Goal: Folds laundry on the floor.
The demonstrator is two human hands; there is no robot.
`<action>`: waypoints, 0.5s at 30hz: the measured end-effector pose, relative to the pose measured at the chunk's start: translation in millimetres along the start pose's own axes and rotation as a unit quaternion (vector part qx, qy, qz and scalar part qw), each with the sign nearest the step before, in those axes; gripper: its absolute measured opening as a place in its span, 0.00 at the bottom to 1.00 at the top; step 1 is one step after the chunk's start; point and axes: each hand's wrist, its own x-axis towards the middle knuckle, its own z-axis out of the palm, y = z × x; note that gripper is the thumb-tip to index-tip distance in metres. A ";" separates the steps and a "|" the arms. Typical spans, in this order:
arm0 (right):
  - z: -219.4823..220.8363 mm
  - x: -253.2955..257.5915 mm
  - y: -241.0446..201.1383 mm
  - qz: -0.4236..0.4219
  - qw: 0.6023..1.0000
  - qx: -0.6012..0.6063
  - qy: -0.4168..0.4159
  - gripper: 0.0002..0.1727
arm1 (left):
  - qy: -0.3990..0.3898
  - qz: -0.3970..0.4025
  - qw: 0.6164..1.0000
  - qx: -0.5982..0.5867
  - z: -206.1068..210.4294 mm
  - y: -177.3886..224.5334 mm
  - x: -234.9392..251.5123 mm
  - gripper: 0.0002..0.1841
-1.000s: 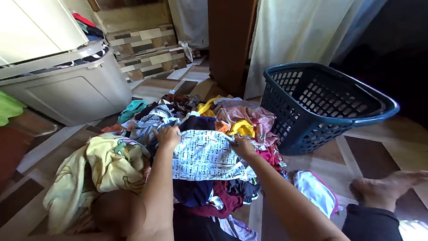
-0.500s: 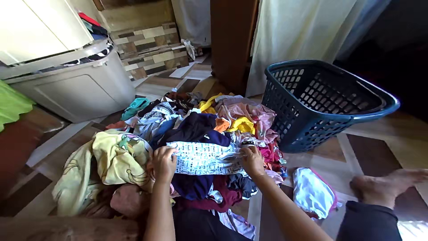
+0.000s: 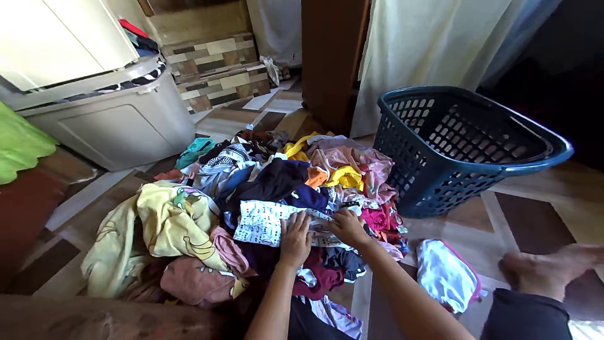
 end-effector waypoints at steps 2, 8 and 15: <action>-10.6 -4.4 -9.1 -0.004 0.998 0.050 -0.030 0.23 | 0.040 0.033 0.999 -0.010 6.4 -5.4 -3.0 0.23; -23.1 -18.5 -83.4 -0.013 0.915 0.398 -0.061 0.19 | 0.179 0.031 0.950 -0.252 3.1 -6.9 -9.9 0.25; -20.2 -25.1 -129.4 -0.064 0.781 0.617 -0.077 0.26 | 0.311 -0.272 0.592 -0.692 -25.1 12.7 -19.5 0.23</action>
